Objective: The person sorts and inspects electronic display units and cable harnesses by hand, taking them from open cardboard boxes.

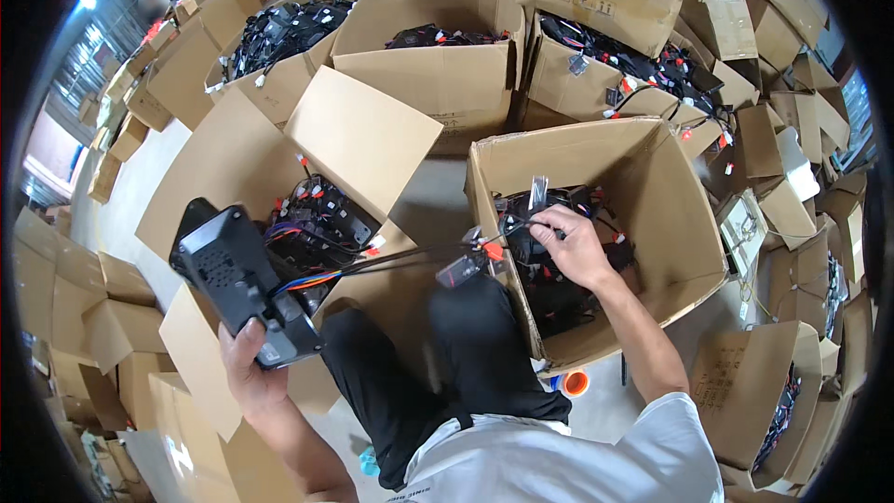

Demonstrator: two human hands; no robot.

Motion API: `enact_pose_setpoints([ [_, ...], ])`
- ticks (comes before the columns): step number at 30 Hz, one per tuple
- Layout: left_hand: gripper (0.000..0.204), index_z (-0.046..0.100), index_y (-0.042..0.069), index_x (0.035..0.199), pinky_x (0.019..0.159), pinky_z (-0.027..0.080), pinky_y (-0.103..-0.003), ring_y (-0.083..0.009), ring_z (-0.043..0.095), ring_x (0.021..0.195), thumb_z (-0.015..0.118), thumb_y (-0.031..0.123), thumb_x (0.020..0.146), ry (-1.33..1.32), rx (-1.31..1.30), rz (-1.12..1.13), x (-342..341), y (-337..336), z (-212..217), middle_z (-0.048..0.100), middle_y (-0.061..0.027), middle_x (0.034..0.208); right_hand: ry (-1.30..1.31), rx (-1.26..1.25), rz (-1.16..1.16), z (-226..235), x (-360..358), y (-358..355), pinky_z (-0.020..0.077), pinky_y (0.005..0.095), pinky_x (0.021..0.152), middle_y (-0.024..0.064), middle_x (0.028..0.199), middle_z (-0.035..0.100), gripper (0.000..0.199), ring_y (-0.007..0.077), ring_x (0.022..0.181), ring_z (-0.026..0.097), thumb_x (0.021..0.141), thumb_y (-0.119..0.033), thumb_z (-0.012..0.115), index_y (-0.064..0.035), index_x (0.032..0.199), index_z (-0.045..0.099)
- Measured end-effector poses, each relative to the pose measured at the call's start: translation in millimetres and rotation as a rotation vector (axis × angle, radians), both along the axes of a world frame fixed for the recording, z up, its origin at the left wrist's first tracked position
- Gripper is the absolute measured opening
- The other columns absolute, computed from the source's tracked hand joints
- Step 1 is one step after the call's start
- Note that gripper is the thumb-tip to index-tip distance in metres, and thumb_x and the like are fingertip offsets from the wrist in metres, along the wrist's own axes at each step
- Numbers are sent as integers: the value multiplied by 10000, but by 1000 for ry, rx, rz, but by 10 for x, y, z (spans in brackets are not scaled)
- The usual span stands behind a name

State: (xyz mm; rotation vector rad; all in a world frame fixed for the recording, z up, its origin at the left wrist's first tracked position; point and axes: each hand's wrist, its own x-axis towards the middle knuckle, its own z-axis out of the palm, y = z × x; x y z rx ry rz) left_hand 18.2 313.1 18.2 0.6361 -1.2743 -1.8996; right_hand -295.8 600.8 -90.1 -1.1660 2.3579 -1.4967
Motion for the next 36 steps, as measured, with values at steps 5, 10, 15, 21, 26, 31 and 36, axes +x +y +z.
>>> enact_pose_setpoints([
  [5, 669, 369, -27, 1463, 1022, 494, -467, -306, 609, 1181, 663, 103, 876, 189, 17, 0, 498, -200, -21, 598, -167, 1317, 237, -43, -201, 103, 268, -142, 525, 362, 806, 154, 934, 670, 106, 317, 890, 660, 878, -45, 689, 22, 959, 683],
  [10, 685, 364, -29, 1459, 988, 531, -458, -303, 625, 1153, 680, 100, 866, 137, 81, -7, 683, -189, -43, 604, -169, 1299, 134, -27, 50, 146, 840, -153, 548, 362, 804, 179, 984, 685, 202, 297, 889, 677, 843, -113, 757, 39, 957, 688],
  [15, 694, 366, -31, 1454, 975, 541, -454, -303, 630, 1144, 690, 100, 854, 155, 80, 15, 701, -127, -32, 593, -172, 1307, 338, 145, -57, -41, 1107, -558, 480, 454, 952, 191, 1182, 614, 591, 386, 1098, 589, 775, -342, 824, 5, 1198, 603],
  [21, 762, 377, -37, 1436, 953, 528, -396, -262, 620, 1111, 760, 158, 807, 86, -38, 114, 749, -43, 50, 583, -155, 1275, 371, 83, -156, 8, 1230, -813, 474, 462, 922, 194, 1118, 592, 482, 386, 1062, 571, 778, -249, 821, -2, 1127, 598],
  [26, 744, 374, -35, 1436, 942, 535, -383, -265, 628, 1093, 727, 124, 801, 95, -20, 89, 883, -8, 149, 589, -154, 1258, 280, 104, -64, -156, 885, -673, 500, 433, 860, 160, 995, 658, 376, 349, 946, 623, 752, -166, 817, -5, 1059, 672],
  [31, 614, 471, -28, 1339, 887, 545, -361, -228, 659, 983, 723, 153, 809, 5, 59, 167, 814, -22, -73, 627, -125, 1151, 229, 37, 20, -92, 845, -509, 530, 373, 867, 169, 1077, 696, 302, 307, 973, 671, 808, 26, 730, 10, 1108, 698],
  [36, 498, 565, -9, 1246, 854, 550, -341, -194, 667, 945, 739, 222, 841, -40, 149, -58, 499, 73, -284, 672, -92, 1067, 482, -166, -189, 438, 1032, -390, 546, 334, 893, 201, 1088, 717, 202, 290, 1024, 704, 893, 8, 679, 72, 1084, 687],
])
